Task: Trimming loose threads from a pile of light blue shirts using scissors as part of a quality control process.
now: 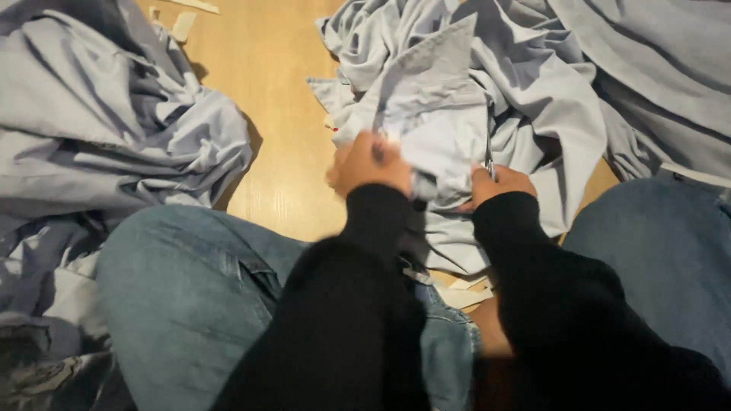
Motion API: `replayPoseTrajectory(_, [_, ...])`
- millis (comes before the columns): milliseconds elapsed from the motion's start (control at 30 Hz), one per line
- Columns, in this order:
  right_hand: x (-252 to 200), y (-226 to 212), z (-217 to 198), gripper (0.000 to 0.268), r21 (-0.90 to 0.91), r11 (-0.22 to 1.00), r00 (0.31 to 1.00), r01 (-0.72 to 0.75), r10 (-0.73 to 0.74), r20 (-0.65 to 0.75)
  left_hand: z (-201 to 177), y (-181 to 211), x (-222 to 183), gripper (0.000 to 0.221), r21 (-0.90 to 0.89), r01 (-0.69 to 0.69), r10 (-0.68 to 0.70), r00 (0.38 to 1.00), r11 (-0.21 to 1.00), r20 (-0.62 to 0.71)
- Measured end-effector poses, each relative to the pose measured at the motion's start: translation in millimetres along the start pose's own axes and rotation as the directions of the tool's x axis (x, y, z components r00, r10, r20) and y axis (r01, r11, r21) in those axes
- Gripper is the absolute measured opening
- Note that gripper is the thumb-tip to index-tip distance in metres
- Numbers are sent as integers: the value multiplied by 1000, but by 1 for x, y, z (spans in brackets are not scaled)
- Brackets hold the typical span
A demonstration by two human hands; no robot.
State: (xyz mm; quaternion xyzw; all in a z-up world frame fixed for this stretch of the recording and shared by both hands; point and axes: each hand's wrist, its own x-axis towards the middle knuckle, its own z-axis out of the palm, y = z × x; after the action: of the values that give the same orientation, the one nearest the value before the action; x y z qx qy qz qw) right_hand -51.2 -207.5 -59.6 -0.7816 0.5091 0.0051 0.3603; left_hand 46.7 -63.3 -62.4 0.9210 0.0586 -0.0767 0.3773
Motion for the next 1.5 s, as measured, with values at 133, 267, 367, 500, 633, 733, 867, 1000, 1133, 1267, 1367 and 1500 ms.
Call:
replayPoseTrajectory(133, [4,9,19,33,-150,988,999,38,-41,-20,-32,-29,-38,9,-274,167,-175,985,947,-3])
replayPoseTrajectory(267, [-13,13,17,42,-142,985,994,101,-104,-13,-58,-33,-46,13,-333,197,-195,980,922,40])
replayPoseTrajectory(367, [-37,-6,1,58,-101,988,993,120,-122,-5,-73,-28,-51,11,-353,193,-173,981,916,88])
replayPoseTrajectory(500, [-31,-10,3,80,-134,979,988,154,-151,28,-88,-20,-53,9,-312,108,-40,976,944,216])
replayPoseTrajectory(633, [-36,-17,10,61,-121,965,971,232,-238,-37,-67,-30,-39,27,-232,-11,72,963,973,259])
replayPoseTrajectory(733, [-26,-7,15,48,-129,964,969,231,-240,-60,-37,-55,-14,36,-191,-10,62,962,981,264])
replayPoseTrajectory(867, [-8,18,22,46,-99,975,974,201,-209,-89,-31,-60,-10,34,-197,57,-5,966,979,258])
replayPoseTrajectory(1000, [-16,10,17,46,-61,974,968,219,-225,-109,-92,-24,-48,47,-260,6,72,954,966,292])
replayPoseTrajectory(1133, [-26,4,16,50,-65,976,965,210,-217,-146,-62,-36,-24,50,-175,-46,108,925,984,365])
replayPoseTrajectory(1267, [-91,-30,-4,53,91,948,921,304,-269,-283,-41,-44,-16,43,-168,-17,72,943,986,326])
replayPoseTrajectory(1367, [-94,-27,-6,49,301,871,899,387,-284,-333,-58,-37,-27,40,-232,-2,76,948,973,308])
replayPoseTrajectory(1500, [-82,-26,13,49,603,784,968,147,-240,77,-76,-35,-38,52,-338,33,78,947,941,310])
